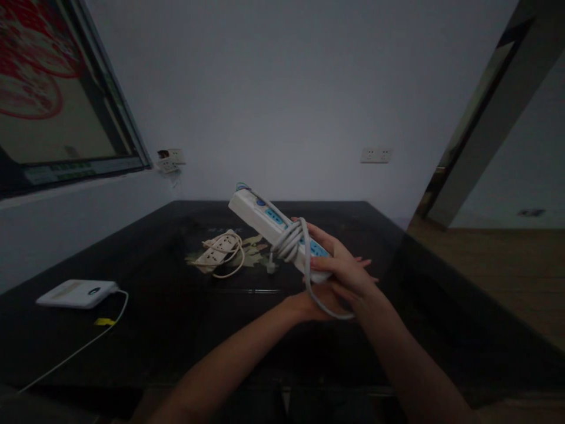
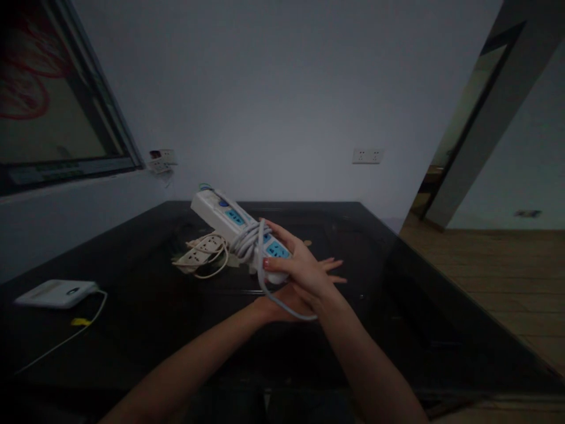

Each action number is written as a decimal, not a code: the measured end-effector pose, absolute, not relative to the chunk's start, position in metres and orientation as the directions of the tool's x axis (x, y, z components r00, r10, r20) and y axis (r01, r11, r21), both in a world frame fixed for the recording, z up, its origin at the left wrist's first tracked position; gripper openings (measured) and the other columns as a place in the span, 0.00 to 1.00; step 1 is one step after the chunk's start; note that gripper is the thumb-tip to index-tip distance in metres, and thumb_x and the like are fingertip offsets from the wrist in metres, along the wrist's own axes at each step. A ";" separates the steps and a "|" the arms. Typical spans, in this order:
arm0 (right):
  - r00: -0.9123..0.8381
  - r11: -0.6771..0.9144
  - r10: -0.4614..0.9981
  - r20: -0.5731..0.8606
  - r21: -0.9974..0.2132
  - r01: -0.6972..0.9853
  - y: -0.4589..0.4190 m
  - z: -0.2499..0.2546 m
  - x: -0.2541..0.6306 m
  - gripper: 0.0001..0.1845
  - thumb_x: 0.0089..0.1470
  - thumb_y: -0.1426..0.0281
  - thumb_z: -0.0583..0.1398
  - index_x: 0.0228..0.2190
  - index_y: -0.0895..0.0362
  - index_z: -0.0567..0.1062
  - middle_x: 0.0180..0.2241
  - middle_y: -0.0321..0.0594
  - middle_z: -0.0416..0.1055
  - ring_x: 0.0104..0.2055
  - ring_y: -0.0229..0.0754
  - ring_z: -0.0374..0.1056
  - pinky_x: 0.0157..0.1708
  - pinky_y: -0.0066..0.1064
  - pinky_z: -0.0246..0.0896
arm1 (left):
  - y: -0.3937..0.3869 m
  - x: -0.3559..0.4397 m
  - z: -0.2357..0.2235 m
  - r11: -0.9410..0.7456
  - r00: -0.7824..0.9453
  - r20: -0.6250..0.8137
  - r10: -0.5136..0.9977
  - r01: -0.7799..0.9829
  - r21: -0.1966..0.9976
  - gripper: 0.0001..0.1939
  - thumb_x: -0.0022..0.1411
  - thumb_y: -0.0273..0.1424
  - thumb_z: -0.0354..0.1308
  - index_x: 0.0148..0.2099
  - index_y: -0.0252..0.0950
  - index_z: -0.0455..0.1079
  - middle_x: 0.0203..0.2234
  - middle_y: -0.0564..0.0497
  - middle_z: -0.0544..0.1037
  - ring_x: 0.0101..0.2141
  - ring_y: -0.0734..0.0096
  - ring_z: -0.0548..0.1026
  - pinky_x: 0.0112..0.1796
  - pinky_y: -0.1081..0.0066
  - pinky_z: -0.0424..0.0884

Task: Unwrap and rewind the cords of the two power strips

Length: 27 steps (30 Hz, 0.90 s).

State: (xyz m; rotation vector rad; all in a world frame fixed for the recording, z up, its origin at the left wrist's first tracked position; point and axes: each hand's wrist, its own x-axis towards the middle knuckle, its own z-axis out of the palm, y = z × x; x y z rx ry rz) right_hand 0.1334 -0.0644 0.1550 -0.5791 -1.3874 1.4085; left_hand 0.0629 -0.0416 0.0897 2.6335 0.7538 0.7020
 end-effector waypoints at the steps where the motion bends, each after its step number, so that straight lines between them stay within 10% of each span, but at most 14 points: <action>1: -0.332 0.218 0.886 0.324 -0.922 -0.320 -0.062 0.156 0.132 0.41 0.35 0.71 0.65 0.55 0.51 0.66 0.55 0.40 0.66 0.52 0.48 0.66 0.47 0.36 0.68 | -0.045 0.068 0.087 -0.837 0.770 0.383 0.510 0.342 0.428 0.26 0.58 0.27 0.56 0.59 0.37 0.61 0.60 0.47 0.63 0.59 0.63 0.61 0.57 0.65 0.59; 6: -0.159 0.257 0.942 0.295 -0.941 -0.220 -0.046 0.153 0.148 0.46 0.34 0.68 0.67 0.57 0.50 0.62 0.55 0.41 0.65 0.45 0.49 0.69 0.33 0.34 0.72 | -0.063 0.061 0.065 -0.823 0.832 0.486 0.266 -0.066 0.564 0.07 0.59 0.33 0.57 0.36 0.34 0.70 0.41 0.43 0.75 0.47 0.61 0.71 0.53 0.64 0.62; 11: 0.000 0.238 0.971 0.238 -0.970 -0.043 -0.028 0.127 0.185 0.49 0.33 0.67 0.69 0.59 0.53 0.61 0.55 0.46 0.65 0.44 0.50 0.69 0.29 0.33 0.72 | -0.085 0.015 0.062 -0.480 0.688 0.374 0.622 -0.043 0.876 0.19 0.64 0.42 0.49 0.26 0.35 0.63 0.22 0.52 0.67 0.28 0.73 0.67 0.37 0.71 0.65; 15: 0.029 0.191 0.980 0.195 -0.976 0.107 -0.021 0.100 0.217 0.47 0.35 0.68 0.68 0.59 0.53 0.62 0.55 0.47 0.65 0.41 0.47 0.70 0.28 0.32 0.72 | -0.081 -0.030 0.084 -0.082 0.490 0.056 0.870 0.032 0.996 0.21 0.60 0.49 0.50 0.28 0.35 0.59 0.17 0.60 0.54 0.19 0.79 0.51 0.21 0.76 0.48; 19: -0.045 0.095 0.995 0.087 -0.971 0.218 -0.027 0.089 0.243 0.46 0.38 0.69 0.67 0.60 0.52 0.60 0.56 0.46 0.63 0.38 0.44 0.69 0.26 0.30 0.72 | -0.059 -0.070 0.102 -0.102 0.454 -0.065 0.889 0.334 0.937 0.19 0.58 0.48 0.51 0.32 0.35 0.62 0.17 0.59 0.60 0.19 0.78 0.56 0.22 0.76 0.52; 27: -0.303 0.029 0.948 -0.096 -0.924 0.382 -0.038 0.082 0.262 0.46 0.39 0.70 0.67 0.60 0.55 0.59 0.44 0.44 0.71 0.32 0.37 0.67 0.25 0.25 0.69 | 0.009 -0.084 0.117 -0.229 -0.010 0.478 0.878 0.868 0.440 0.15 0.67 0.37 0.42 0.40 0.35 0.67 0.30 0.47 0.74 0.35 0.61 0.74 0.37 0.67 0.66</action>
